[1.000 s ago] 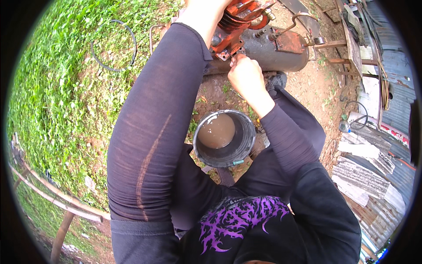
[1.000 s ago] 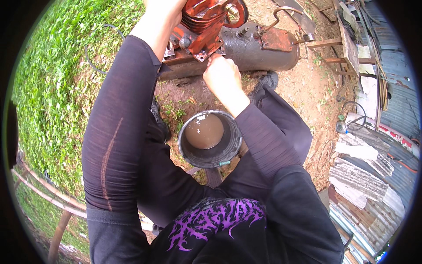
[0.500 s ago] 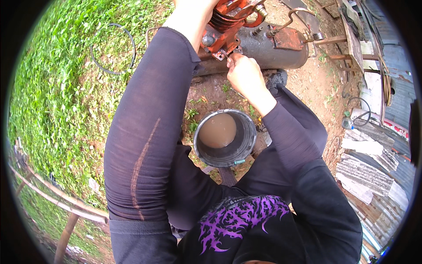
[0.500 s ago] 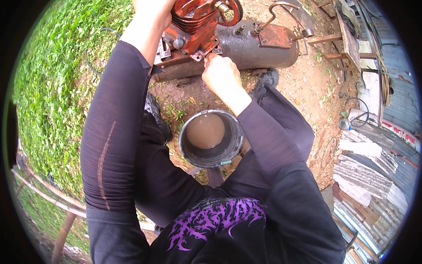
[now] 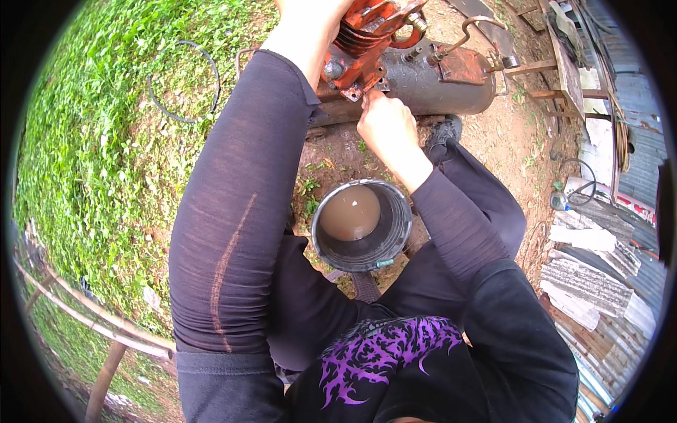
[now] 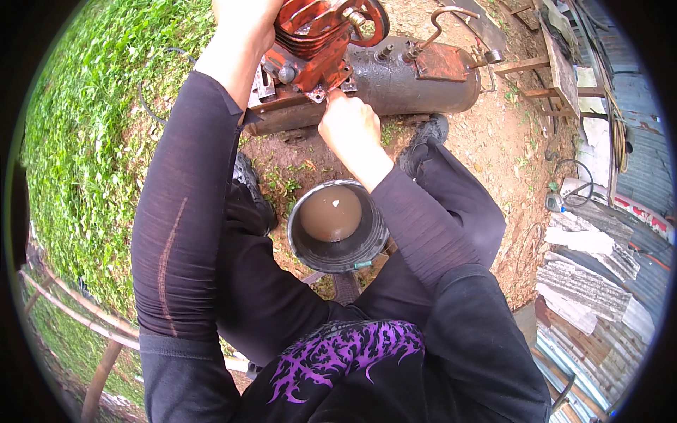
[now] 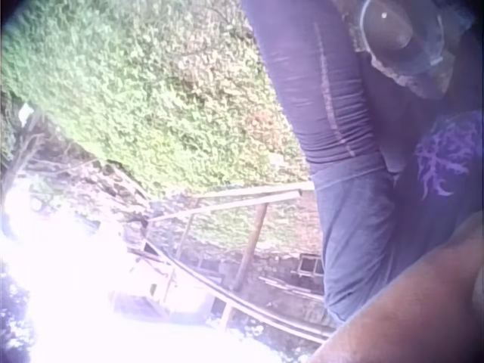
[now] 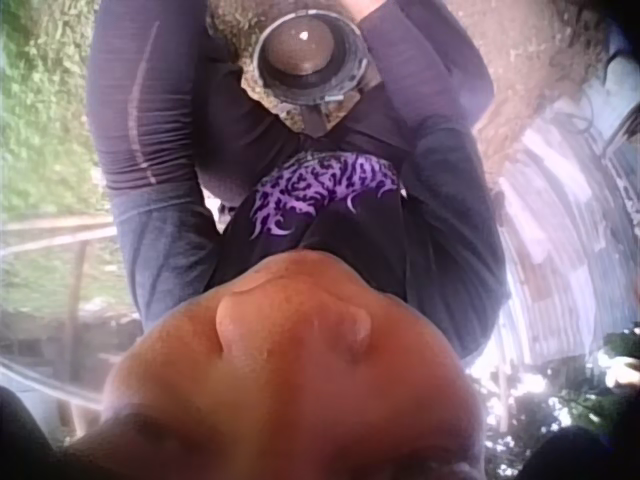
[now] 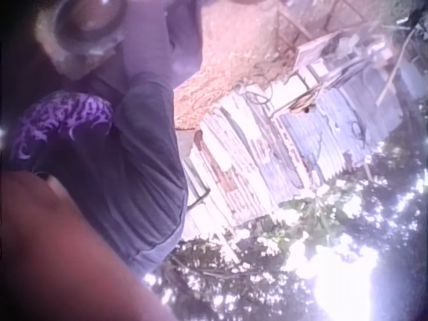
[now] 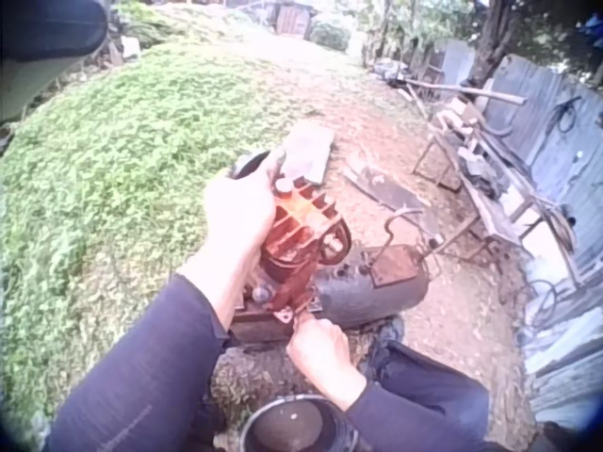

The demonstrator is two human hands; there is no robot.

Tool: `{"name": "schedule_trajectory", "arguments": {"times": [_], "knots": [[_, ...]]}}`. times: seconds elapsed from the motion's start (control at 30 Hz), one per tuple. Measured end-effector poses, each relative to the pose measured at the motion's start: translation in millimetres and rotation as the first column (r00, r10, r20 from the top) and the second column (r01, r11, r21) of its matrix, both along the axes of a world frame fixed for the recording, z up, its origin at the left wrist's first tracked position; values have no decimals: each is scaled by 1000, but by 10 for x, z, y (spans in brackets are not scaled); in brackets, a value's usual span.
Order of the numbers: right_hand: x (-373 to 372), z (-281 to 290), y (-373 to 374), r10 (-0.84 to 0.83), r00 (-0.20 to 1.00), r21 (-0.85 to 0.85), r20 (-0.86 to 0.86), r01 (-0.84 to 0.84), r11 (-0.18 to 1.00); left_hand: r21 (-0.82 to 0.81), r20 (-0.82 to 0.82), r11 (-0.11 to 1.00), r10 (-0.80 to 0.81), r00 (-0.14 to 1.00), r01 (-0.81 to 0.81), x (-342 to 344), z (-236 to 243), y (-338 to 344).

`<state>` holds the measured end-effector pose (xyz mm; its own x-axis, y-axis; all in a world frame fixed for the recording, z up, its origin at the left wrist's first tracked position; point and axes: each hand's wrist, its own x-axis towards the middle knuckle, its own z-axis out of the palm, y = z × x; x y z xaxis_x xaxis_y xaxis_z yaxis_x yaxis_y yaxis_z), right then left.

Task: The person removes and replaces small metal components and bolts on the red cylinder head of an air compressor using a wrench and their hands.

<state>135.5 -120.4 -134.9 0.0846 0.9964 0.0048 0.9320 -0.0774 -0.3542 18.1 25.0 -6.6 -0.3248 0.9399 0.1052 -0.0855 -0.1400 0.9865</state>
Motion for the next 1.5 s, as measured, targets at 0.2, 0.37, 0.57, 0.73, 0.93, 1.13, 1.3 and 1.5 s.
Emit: {"name": "schedule_trajectory", "arguments": {"times": [0.2,0.37,0.57,0.73,0.93,1.13,1.3,1.5], "knots": [[40,58,-33,35,999,-23,6,-35,999,-6,99,998,-57,993,58,-23,-41,23],[64,-25,4,18,998,-19,53,-17,1000,-9,-40,1000,21,999,-21,11,6,-4],[65,-38,31,42,996,18,74,-44,999,1,28,1000,-4,1000,4,-1,-40,18],[114,7,34,101,993,38,64,-103,994,-51,-69,997,48,996,-52,-21,-16,15],[36,29,13,42,993,9,111,-44,999,-41,-65,997,57,996,-60,-9,15,-6],[51,65,41,86,986,10,140,-88,996,-27,-119,995,90,989,-94,-16,-74,54],[81,53,34,42,991,10,130,-43,999,-15,-73,998,55,996,-56,-11,-67,31],[53,112,-5,80,994,-27,77,-78,997,-1,-31,1000,5,999,-5,-12,-9,-34]]}}
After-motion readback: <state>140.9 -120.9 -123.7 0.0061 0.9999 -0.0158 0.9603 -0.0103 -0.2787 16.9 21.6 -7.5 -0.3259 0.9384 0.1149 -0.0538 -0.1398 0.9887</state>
